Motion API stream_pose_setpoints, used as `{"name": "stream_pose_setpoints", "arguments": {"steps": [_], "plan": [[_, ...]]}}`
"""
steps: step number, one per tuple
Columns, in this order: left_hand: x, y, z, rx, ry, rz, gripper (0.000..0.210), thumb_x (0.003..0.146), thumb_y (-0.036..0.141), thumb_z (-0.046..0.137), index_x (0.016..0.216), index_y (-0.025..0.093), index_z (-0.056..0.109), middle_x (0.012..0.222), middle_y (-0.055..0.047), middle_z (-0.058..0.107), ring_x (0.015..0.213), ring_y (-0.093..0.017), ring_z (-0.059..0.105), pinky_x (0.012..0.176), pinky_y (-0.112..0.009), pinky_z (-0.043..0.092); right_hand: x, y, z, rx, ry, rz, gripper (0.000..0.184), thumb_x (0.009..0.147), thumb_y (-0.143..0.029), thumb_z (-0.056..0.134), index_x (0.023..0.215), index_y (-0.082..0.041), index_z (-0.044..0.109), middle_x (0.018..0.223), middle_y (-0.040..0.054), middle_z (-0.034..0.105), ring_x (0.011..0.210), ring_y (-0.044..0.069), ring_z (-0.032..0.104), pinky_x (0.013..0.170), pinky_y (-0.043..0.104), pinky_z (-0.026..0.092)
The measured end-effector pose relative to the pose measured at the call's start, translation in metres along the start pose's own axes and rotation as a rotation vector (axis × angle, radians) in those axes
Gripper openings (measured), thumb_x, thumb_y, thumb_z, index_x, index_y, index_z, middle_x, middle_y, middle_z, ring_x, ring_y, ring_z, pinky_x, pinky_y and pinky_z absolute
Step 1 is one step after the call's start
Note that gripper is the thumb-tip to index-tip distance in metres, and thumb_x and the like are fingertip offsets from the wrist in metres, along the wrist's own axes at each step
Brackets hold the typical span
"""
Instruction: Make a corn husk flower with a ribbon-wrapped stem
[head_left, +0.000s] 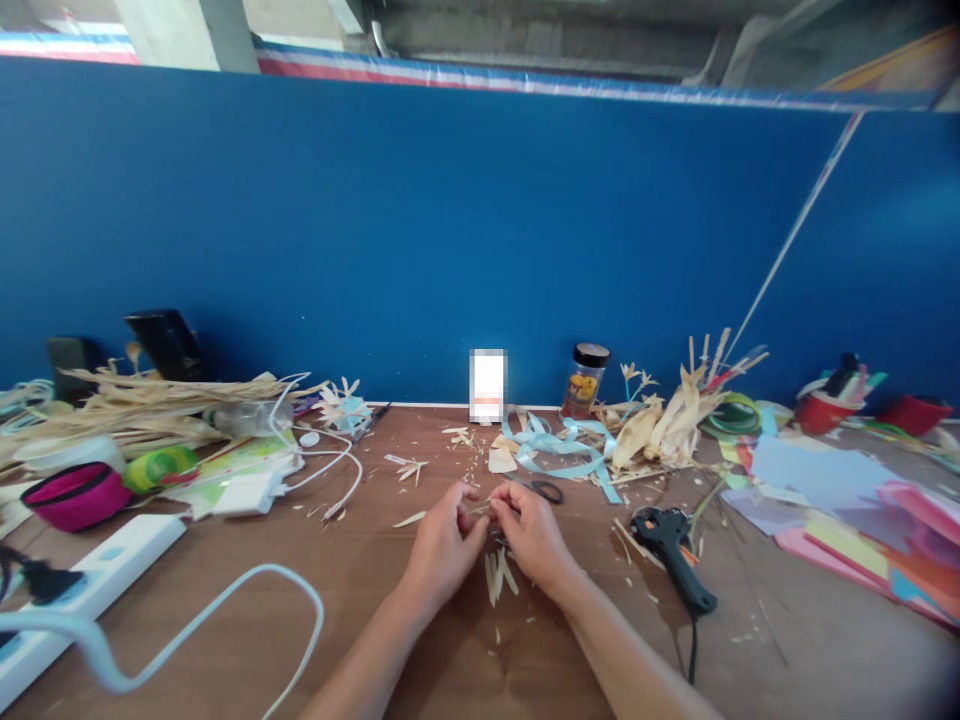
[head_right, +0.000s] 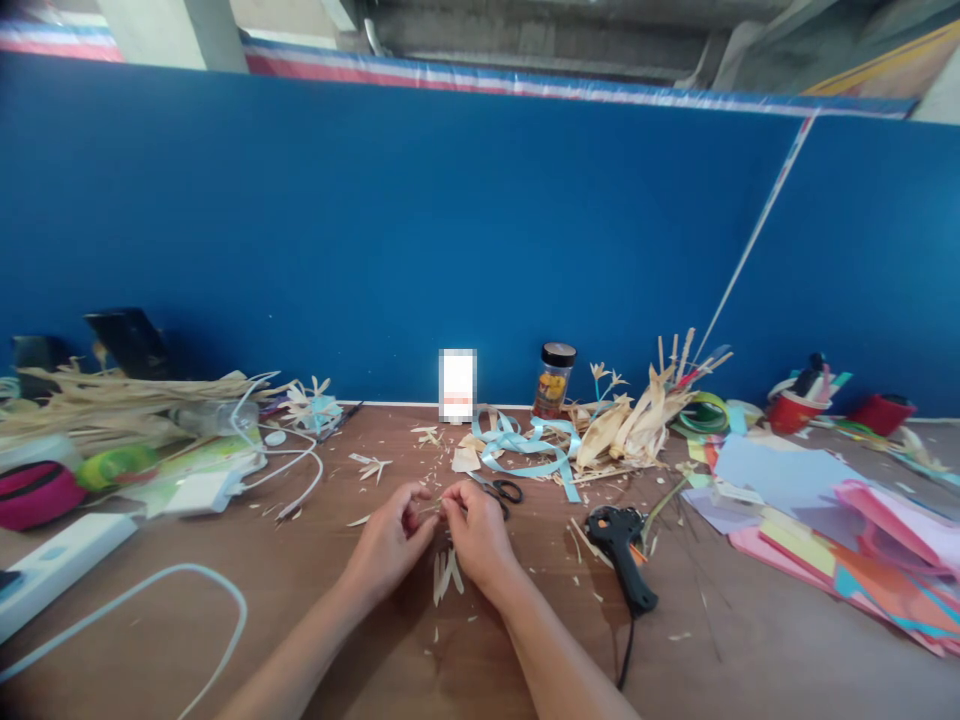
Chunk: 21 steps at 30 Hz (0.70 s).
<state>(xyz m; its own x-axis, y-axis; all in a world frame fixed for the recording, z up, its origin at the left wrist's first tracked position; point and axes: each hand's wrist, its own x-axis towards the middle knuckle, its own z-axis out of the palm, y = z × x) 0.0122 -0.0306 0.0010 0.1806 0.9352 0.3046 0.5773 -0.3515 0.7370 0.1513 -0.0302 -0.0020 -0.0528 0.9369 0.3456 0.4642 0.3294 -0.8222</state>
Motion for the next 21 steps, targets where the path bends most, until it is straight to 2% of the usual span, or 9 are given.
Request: {"name": "stream_pose_setpoints", "arguments": {"steps": [3, 6, 8, 16, 21], "plan": [[-0.0009, 0.0005, 0.0005, -0.013, 0.034, 0.034, 0.023, 0.075, 0.03, 0.048, 0.095, 0.019, 0.052, 0.058, 0.004, 0.047, 0.053, -0.012, 0.046, 0.053, -0.022, 0.035, 0.0007, 0.0015, -0.0001, -0.014, 0.003, 0.002, 0.015, 0.08, -0.021, 0.041, 0.073, -0.018, 0.054, 0.065, 0.0, 0.059, 0.062, 0.013, 0.053, 0.059, 0.022, 0.038], [-0.0011, 0.002, -0.0019, -0.005, 0.039, 0.118, 0.014, 0.076, 0.023, 0.045, 0.082, 0.019, 0.057, 0.069, -0.001, 0.053, 0.062, -0.014, 0.05, 0.059, -0.024, 0.037, 0.0008, 0.001, -0.0005, -0.022, 0.009, -0.011, 0.016, 0.08, -0.02, 0.041, 0.072, -0.018, 0.055, 0.066, -0.0002, 0.059, 0.062, 0.013, 0.053, 0.059, 0.022, 0.038], [-0.0011, 0.0034, -0.0044, 0.007, 0.033, 0.148, 0.016, 0.077, 0.02, 0.043, 0.076, 0.019, 0.059, 0.07, -0.002, 0.054, 0.065, -0.014, 0.05, 0.06, -0.024, 0.037, 0.0005, 0.0006, -0.0003, -0.016, 0.004, -0.023, 0.016, 0.079, -0.019, 0.041, 0.071, -0.018, 0.055, 0.066, -0.0004, 0.059, 0.063, 0.013, 0.053, 0.06, 0.022, 0.039], [-0.0014, 0.0082, -0.0071, 0.015, 0.044, 0.139, 0.024, 0.082, 0.024, 0.037, 0.074, 0.018, 0.059, 0.071, -0.004, 0.053, 0.068, -0.016, 0.05, 0.062, -0.027, 0.038, 0.0008, 0.0036, 0.0035, 0.186, -0.048, 0.072, 0.018, 0.081, -0.024, 0.039, 0.08, -0.018, 0.056, 0.072, 0.0021, 0.063, 0.067, 0.014, 0.058, 0.061, 0.023, 0.045], [-0.0012, 0.0075, -0.0068, 0.047, 0.049, 0.125, 0.025, 0.082, 0.024, 0.036, 0.072, 0.018, 0.058, 0.069, -0.004, 0.052, 0.068, -0.017, 0.05, 0.063, -0.027, 0.039, 0.0007, 0.001, 0.0022, 0.209, -0.043, 0.062, 0.017, 0.08, -0.022, 0.04, 0.082, -0.018, 0.056, 0.074, 0.0024, 0.063, 0.069, 0.015, 0.06, 0.063, 0.025, 0.047]]}}
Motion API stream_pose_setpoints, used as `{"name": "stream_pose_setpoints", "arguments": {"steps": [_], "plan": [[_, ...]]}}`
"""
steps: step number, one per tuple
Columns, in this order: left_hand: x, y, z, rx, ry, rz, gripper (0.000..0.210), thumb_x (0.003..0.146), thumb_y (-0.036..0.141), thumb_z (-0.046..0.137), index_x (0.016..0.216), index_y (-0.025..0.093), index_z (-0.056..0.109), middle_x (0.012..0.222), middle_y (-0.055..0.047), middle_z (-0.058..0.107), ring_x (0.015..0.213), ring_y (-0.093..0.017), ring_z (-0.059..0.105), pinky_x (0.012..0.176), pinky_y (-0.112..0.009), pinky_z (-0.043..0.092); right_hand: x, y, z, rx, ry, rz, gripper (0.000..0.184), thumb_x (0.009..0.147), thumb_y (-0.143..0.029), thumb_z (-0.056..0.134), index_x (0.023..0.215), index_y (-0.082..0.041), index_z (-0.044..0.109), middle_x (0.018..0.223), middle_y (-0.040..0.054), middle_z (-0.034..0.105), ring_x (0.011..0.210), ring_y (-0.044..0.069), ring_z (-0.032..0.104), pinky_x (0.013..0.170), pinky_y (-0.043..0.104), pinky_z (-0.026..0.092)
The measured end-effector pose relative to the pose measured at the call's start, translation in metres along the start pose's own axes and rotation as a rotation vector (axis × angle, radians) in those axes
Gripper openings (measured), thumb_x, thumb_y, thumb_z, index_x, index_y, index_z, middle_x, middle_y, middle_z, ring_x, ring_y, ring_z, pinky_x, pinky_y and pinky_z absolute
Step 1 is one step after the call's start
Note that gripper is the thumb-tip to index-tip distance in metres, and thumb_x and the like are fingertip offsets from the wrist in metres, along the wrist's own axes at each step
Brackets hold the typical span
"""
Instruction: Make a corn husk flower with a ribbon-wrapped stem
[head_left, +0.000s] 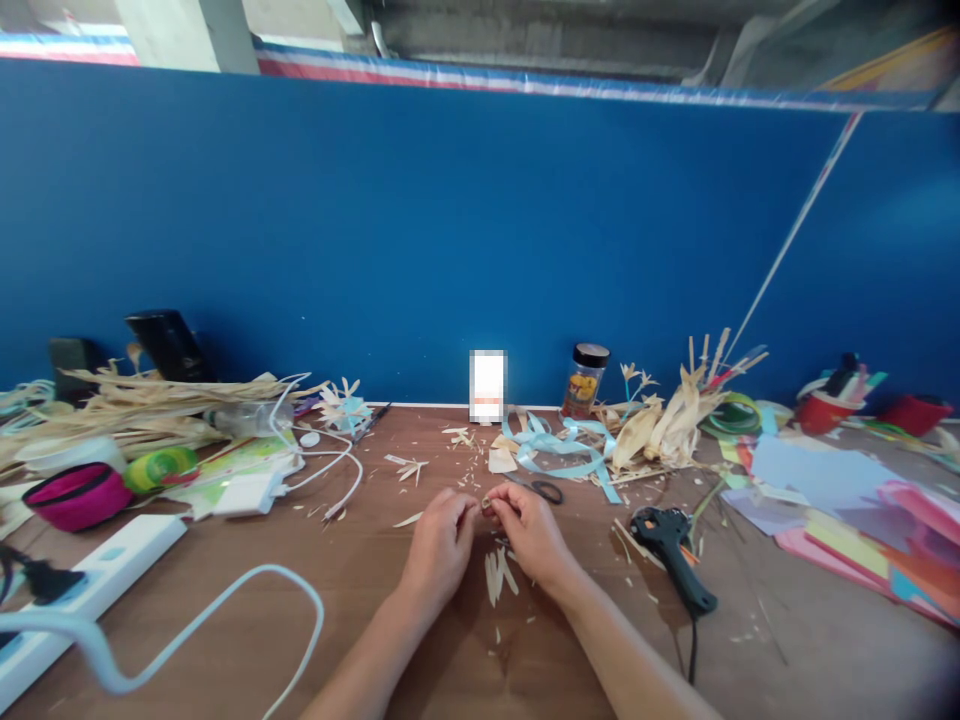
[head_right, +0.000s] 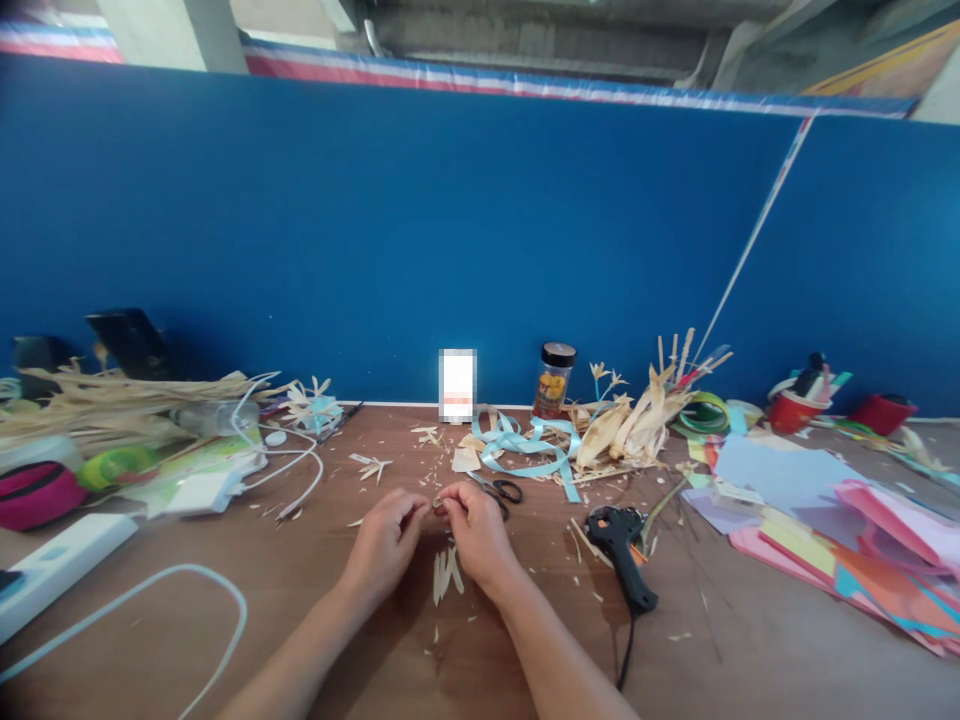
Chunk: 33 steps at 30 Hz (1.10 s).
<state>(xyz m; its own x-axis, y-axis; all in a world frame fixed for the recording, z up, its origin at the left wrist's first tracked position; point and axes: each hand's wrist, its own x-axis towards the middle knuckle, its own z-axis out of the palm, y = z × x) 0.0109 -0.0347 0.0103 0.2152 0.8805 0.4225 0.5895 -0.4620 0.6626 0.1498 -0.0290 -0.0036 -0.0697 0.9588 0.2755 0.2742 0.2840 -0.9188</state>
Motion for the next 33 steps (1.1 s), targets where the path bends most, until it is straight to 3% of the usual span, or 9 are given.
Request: {"name": "stream_pose_setpoints", "arguments": {"steps": [9, 22, 33], "plan": [[-0.001, -0.002, 0.001, 0.04, -0.006, -0.002, 0.029, 0.084, 0.028, 0.033, 0.073, 0.018, 0.057, 0.07, -0.004, 0.053, 0.068, -0.017, 0.05, 0.063, -0.028, 0.037, 0.0, -0.004, -0.001, -0.057, 0.003, -0.044, 0.018, 0.079, -0.017, 0.039, 0.084, -0.018, 0.057, 0.076, 0.0021, 0.063, 0.072, 0.015, 0.06, 0.067, 0.026, 0.045], [-0.001, -0.005, 0.002, 0.077, 0.023, -0.015, 0.026, 0.083, 0.022, 0.034, 0.081, 0.019, 0.06, 0.074, -0.005, 0.058, 0.071, -0.017, 0.053, 0.066, -0.027, 0.039, 0.001, 0.005, -0.003, -0.1, 0.036, -0.002, 0.018, 0.078, -0.018, 0.04, 0.085, -0.019, 0.057, 0.074, 0.0017, 0.064, 0.07, 0.015, 0.061, 0.065, 0.027, 0.046], [0.0, -0.005, 0.0, 0.114, 0.053, -0.008, 0.026, 0.082, 0.022, 0.035, 0.073, 0.018, 0.058, 0.068, -0.004, 0.056, 0.066, -0.016, 0.052, 0.063, -0.027, 0.038, 0.002, 0.007, -0.008, -0.101, 0.031, 0.042, 0.017, 0.077, -0.019, 0.041, 0.084, -0.017, 0.057, 0.072, 0.0026, 0.066, 0.065, 0.015, 0.061, 0.061, 0.026, 0.046]]}}
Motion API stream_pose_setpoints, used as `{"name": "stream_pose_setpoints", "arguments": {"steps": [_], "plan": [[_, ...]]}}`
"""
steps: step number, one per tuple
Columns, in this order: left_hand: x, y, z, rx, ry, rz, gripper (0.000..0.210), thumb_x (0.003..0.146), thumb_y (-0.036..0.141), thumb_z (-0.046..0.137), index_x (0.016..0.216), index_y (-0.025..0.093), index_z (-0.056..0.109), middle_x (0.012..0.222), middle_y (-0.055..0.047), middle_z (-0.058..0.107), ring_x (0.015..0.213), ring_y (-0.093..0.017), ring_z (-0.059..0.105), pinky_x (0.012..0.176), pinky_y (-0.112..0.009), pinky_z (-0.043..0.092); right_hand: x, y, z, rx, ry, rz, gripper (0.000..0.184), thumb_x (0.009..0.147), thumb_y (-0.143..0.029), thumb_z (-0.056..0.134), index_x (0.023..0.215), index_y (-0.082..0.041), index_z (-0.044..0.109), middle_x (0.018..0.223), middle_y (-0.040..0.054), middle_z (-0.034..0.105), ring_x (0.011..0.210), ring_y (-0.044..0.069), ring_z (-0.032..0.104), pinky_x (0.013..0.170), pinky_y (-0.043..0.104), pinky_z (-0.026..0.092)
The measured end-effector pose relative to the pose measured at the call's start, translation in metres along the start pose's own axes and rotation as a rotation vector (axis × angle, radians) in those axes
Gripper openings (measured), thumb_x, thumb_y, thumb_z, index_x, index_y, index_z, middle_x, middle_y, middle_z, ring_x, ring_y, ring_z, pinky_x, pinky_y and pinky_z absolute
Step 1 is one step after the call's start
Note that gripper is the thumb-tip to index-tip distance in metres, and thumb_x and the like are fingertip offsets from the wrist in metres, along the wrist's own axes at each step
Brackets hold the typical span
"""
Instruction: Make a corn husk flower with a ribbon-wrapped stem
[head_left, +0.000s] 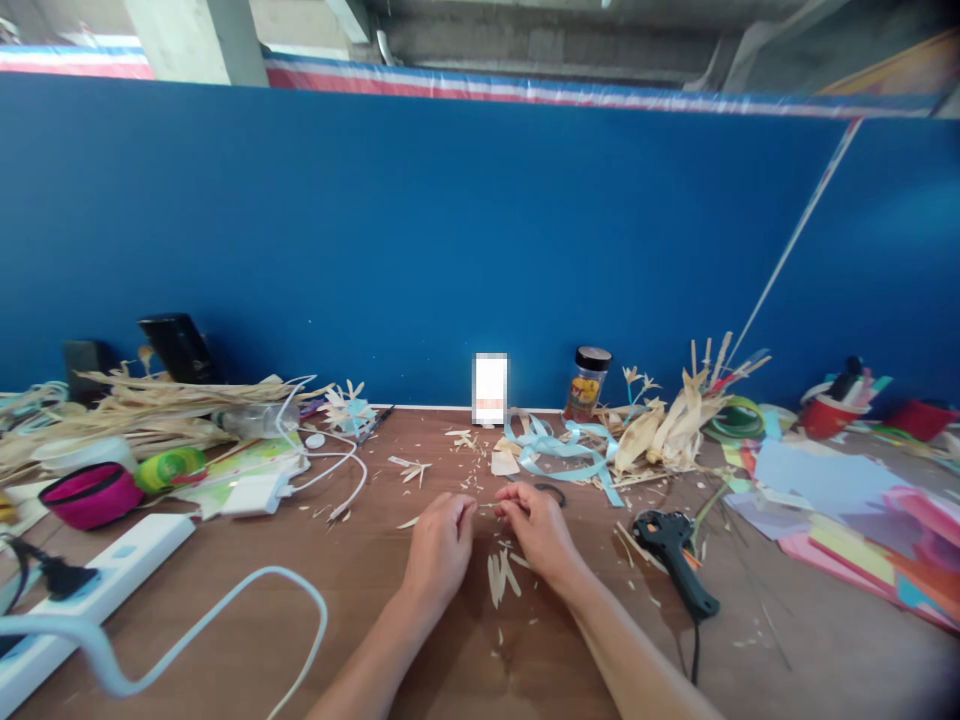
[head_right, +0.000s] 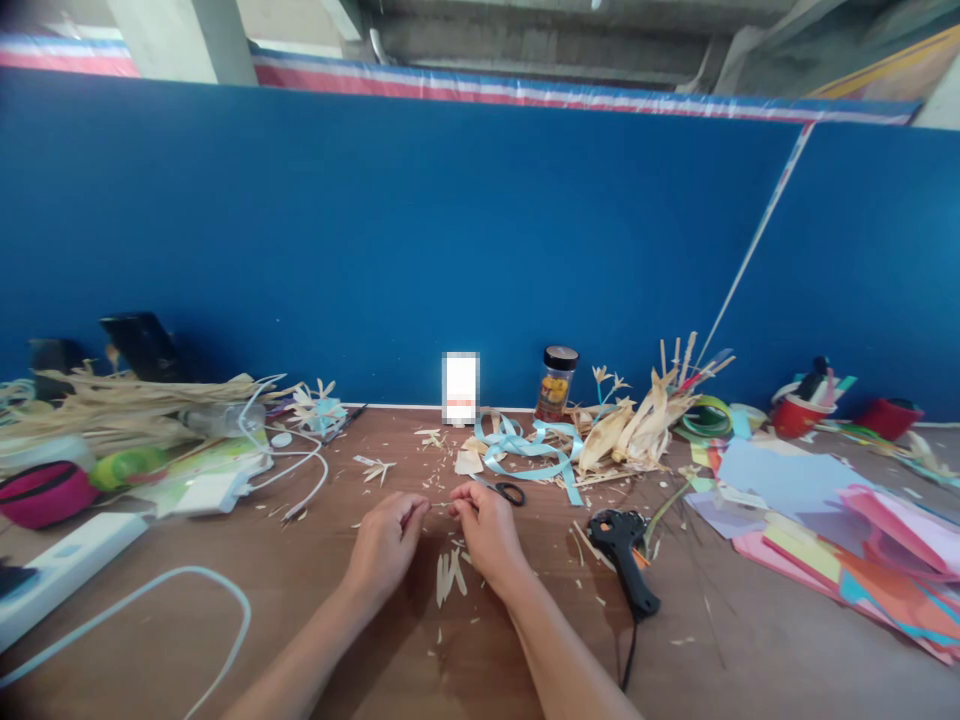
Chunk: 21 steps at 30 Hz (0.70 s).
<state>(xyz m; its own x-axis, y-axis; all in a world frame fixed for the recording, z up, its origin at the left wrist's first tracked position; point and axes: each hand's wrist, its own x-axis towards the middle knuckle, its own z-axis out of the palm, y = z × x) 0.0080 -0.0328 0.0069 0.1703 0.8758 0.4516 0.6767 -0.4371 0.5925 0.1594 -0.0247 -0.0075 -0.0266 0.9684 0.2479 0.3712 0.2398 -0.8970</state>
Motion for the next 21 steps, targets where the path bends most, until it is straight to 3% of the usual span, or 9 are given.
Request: {"name": "stream_pose_setpoints", "arguments": {"steps": [9, 12, 16, 21], "plan": [[0.001, 0.002, 0.001, -0.084, 0.036, -0.089, 0.026, 0.081, 0.027, 0.037, 0.072, 0.017, 0.059, 0.067, -0.004, 0.059, 0.063, -0.016, 0.054, 0.061, -0.026, 0.039, 0.002, 0.0, -0.005, -0.069, 0.049, -0.026, 0.019, 0.078, -0.021, 0.04, 0.084, -0.018, 0.058, 0.071, 0.0024, 0.065, 0.064, 0.016, 0.06, 0.062, 0.027, 0.045], [0.001, -0.003, 0.004, -0.16, -0.004, -0.164, 0.027, 0.079, 0.031, 0.04, 0.079, 0.016, 0.063, 0.069, -0.004, 0.064, 0.064, -0.017, 0.057, 0.062, -0.027, 0.042, 0.001, -0.003, -0.004, -0.14, 0.089, -0.073, 0.017, 0.078, -0.021, 0.042, 0.083, -0.019, 0.058, 0.072, 0.0026, 0.065, 0.067, 0.017, 0.06, 0.064, 0.027, 0.044], [0.001, -0.009, 0.007, -0.361, -0.101, -0.259, 0.032, 0.074, 0.035, 0.049, 0.094, 0.015, 0.064, 0.087, -0.007, 0.068, 0.076, -0.019, 0.062, 0.069, -0.028, 0.046, -0.001, -0.009, -0.001, -0.213, 0.094, -0.21, 0.017, 0.079, -0.018, 0.043, 0.085, -0.02, 0.058, 0.079, 0.0027, 0.064, 0.074, 0.016, 0.057, 0.069, 0.025, 0.041], [0.002, -0.01, 0.007, -0.478, -0.153, -0.225, 0.028, 0.074, 0.031, 0.049, 0.091, 0.017, 0.066, 0.091, -0.005, 0.068, 0.083, -0.021, 0.062, 0.072, -0.028, 0.047, -0.002, -0.01, 0.001, -0.227, 0.07, -0.235, 0.016, 0.08, -0.017, 0.042, 0.085, -0.02, 0.057, 0.081, 0.0028, 0.062, 0.077, 0.016, 0.056, 0.07, 0.025, 0.041]]}}
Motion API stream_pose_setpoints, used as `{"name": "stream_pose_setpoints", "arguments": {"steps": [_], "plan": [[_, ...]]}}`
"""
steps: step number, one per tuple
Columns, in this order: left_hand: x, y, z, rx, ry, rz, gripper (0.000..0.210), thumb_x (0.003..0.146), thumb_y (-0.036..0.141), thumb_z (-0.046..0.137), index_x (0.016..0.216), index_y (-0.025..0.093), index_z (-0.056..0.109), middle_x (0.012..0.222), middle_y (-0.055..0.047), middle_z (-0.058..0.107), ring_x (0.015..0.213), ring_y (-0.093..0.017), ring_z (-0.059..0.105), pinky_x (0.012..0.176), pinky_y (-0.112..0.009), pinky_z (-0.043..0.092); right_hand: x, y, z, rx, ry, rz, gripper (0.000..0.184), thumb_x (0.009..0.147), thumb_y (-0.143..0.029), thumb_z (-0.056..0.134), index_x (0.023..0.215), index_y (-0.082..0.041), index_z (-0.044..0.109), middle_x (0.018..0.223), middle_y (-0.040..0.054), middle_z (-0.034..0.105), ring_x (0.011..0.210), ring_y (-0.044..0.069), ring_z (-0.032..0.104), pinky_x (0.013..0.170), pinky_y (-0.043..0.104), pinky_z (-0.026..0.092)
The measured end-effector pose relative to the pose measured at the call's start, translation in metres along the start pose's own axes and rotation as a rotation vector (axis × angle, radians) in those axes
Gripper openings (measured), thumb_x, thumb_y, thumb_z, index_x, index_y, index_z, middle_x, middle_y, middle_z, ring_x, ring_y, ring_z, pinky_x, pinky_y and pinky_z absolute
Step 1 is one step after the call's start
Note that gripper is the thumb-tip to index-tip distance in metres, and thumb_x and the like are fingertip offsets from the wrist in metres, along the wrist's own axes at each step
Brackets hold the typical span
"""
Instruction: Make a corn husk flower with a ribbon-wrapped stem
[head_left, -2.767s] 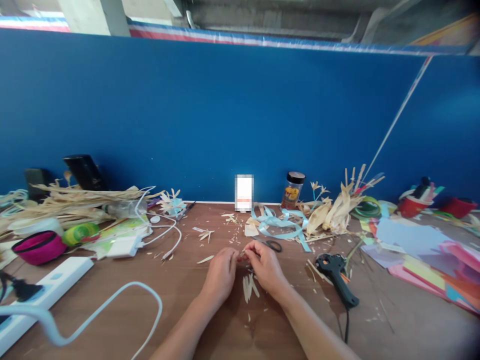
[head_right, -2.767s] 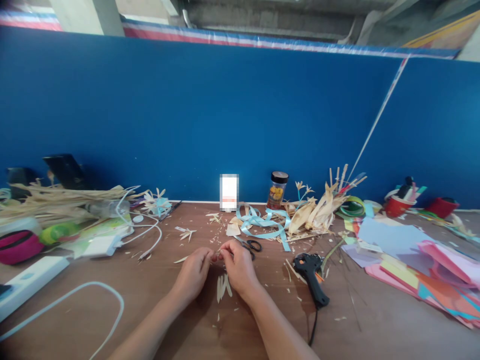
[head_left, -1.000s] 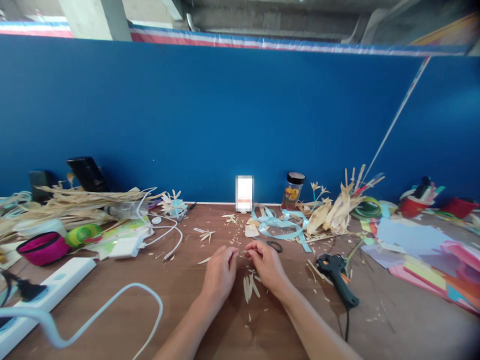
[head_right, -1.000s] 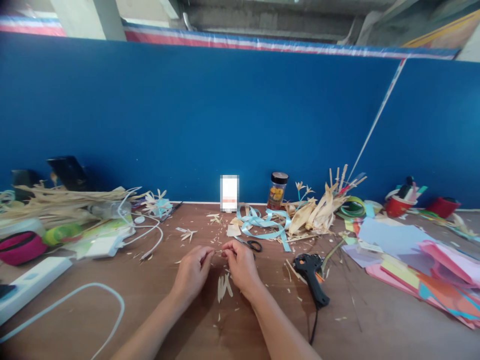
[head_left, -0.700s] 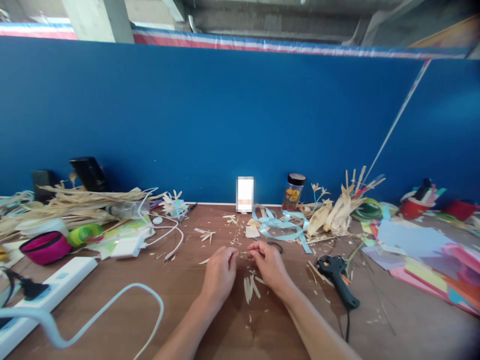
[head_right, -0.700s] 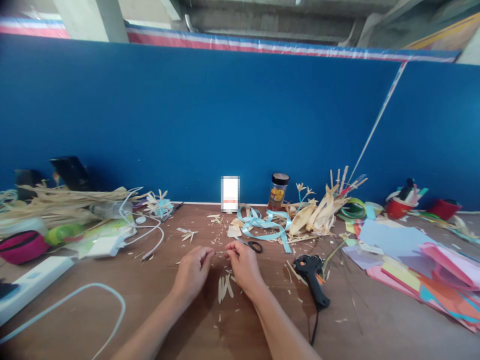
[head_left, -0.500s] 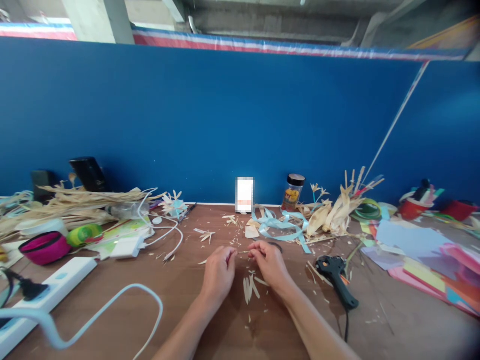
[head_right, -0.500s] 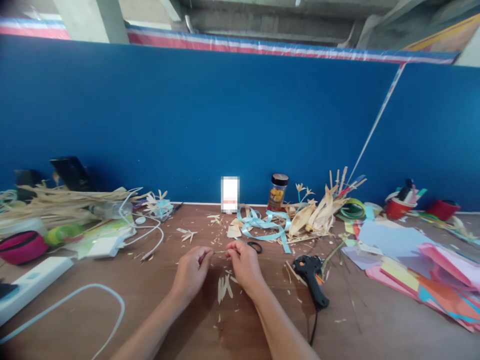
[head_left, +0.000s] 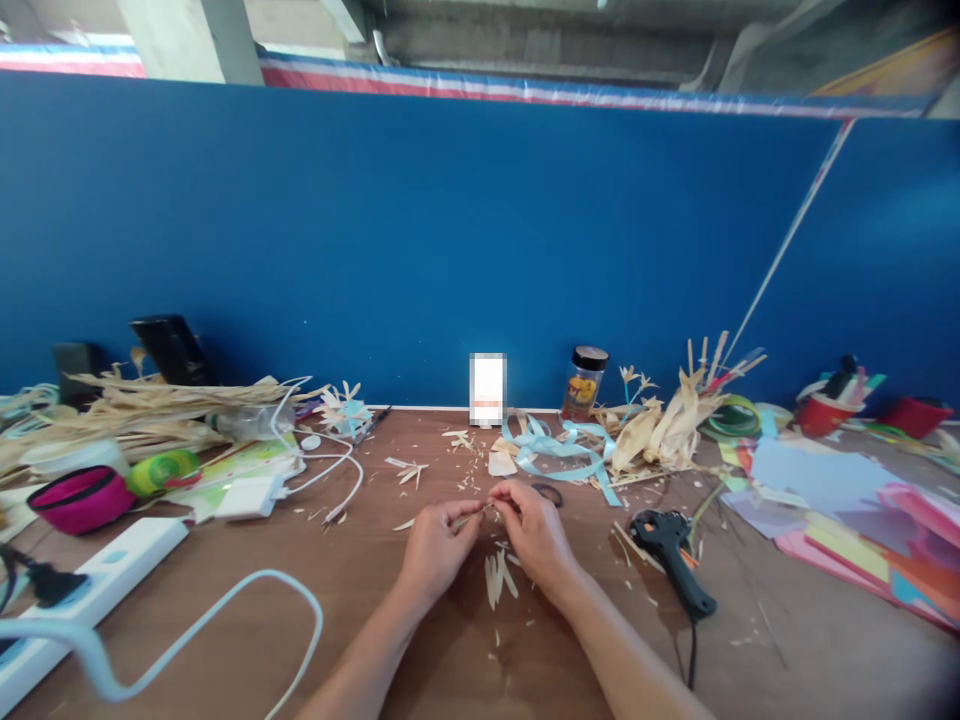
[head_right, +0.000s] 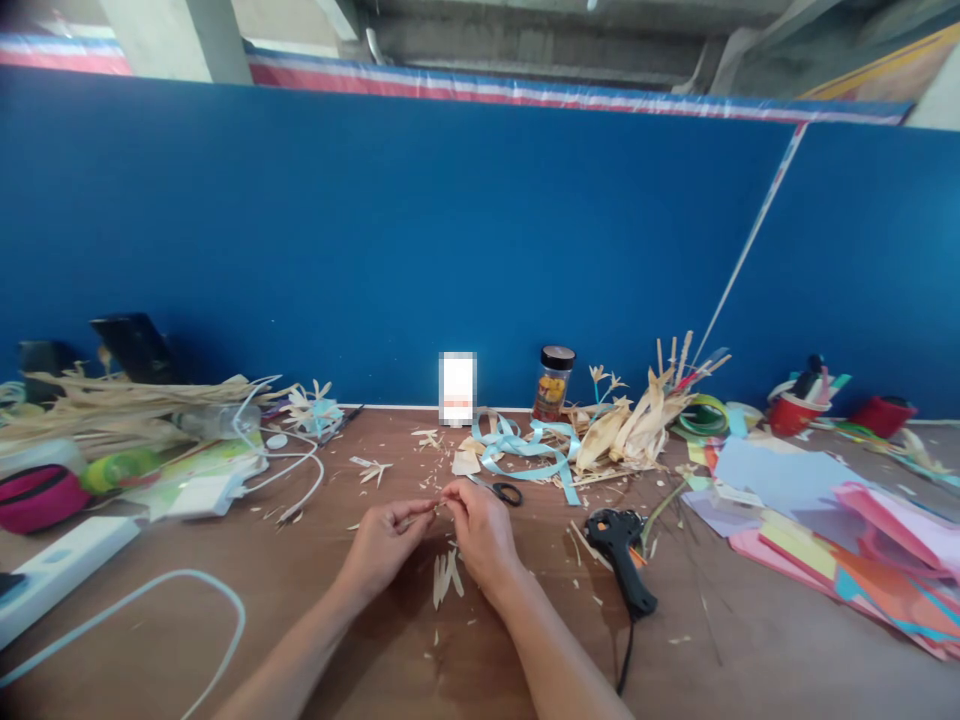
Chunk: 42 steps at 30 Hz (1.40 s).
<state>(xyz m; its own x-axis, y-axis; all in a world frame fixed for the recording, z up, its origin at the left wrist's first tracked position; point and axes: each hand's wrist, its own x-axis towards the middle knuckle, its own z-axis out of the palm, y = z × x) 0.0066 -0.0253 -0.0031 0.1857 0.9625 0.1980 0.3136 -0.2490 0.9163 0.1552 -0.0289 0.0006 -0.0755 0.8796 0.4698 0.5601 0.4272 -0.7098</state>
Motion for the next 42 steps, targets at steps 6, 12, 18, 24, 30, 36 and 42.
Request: {"name": "stream_pose_setpoints", "arguments": {"steps": [6, 12, 18, 24, 30, 36, 42], "plan": [[-0.001, 0.002, -0.001, 0.095, 0.042, 0.029, 0.029, 0.073, 0.032, 0.051, 0.095, 0.02, 0.065, 0.092, -0.004, 0.068, 0.082, -0.021, 0.063, 0.073, -0.029, 0.047, -0.001, -0.001, 0.0, -0.021, 0.0, -0.028, 0.018, 0.079, -0.013, 0.041, 0.086, -0.02, 0.057, 0.083, 0.0032, 0.061, 0.08, 0.016, 0.055, 0.072, 0.025, 0.04], [-0.003, 0.003, 0.001, 0.213, 0.071, 0.015, 0.025, 0.075, 0.026, 0.047, 0.089, 0.023, 0.067, 0.086, -0.001, 0.07, 0.078, -0.017, 0.063, 0.07, -0.024, 0.046, -0.002, -0.002, 0.001, -0.032, 0.005, -0.049, 0.017, 0.08, -0.014, 0.042, 0.085, -0.019, 0.057, 0.081, 0.0036, 0.061, 0.077, 0.016, 0.055, 0.07, 0.025, 0.04], [-0.006, 0.011, 0.003, 0.395, 0.154, -0.07, 0.022, 0.07, 0.024, 0.053, 0.086, 0.023, 0.068, 0.082, -0.003, 0.07, 0.074, -0.017, 0.063, 0.066, -0.022, 0.044, -0.002, -0.003, 0.0, -0.028, -0.002, -0.043, 0.017, 0.08, -0.016, 0.042, 0.085, -0.019, 0.057, 0.081, 0.0028, 0.062, 0.077, 0.015, 0.055, 0.07, 0.024, 0.04], [-0.007, 0.01, 0.003, 0.444, 0.174, -0.036, 0.021, 0.07, 0.025, 0.051, 0.083, 0.021, 0.067, 0.078, -0.004, 0.069, 0.071, -0.016, 0.062, 0.063, -0.021, 0.042, -0.002, -0.007, -0.004, -0.063, -0.024, -0.023, 0.016, 0.08, -0.016, 0.043, 0.083, -0.02, 0.058, 0.078, 0.0015, 0.062, 0.076, 0.015, 0.055, 0.068, 0.023, 0.039], [-0.004, -0.001, 0.003, 0.312, 0.127, 0.029, 0.022, 0.072, 0.03, 0.05, 0.082, 0.02, 0.066, 0.077, -0.004, 0.069, 0.07, -0.017, 0.063, 0.063, -0.022, 0.043, 0.0, 0.001, -0.004, -0.005, -0.026, 0.03, 0.016, 0.079, -0.017, 0.043, 0.084, -0.02, 0.058, 0.075, 0.0004, 0.063, 0.07, 0.014, 0.056, 0.065, 0.022, 0.04], [-0.002, -0.005, 0.003, 0.212, 0.128, 0.045, 0.022, 0.073, 0.03, 0.049, 0.081, 0.017, 0.065, 0.074, -0.003, 0.069, 0.064, -0.016, 0.062, 0.06, -0.022, 0.044, 0.0, 0.006, -0.001, -0.003, -0.015, -0.017, 0.023, 0.08, -0.015, 0.04, 0.092, -0.021, 0.059, 0.086, 0.0029, 0.063, 0.08, 0.016, 0.056, 0.074, 0.025, 0.041], [-0.003, -0.002, 0.003, 0.207, 0.134, 0.063, 0.021, 0.073, 0.029, 0.049, 0.079, 0.017, 0.065, 0.072, -0.003, 0.069, 0.063, -0.016, 0.062, 0.06, -0.022, 0.045, 0.0, 0.005, -0.002, -0.021, 0.002, -0.017, 0.021, 0.081, -0.016, 0.04, 0.089, -0.02, 0.059, 0.082, 0.003, 0.063, 0.078, 0.016, 0.056, 0.072, 0.026, 0.041]]}}
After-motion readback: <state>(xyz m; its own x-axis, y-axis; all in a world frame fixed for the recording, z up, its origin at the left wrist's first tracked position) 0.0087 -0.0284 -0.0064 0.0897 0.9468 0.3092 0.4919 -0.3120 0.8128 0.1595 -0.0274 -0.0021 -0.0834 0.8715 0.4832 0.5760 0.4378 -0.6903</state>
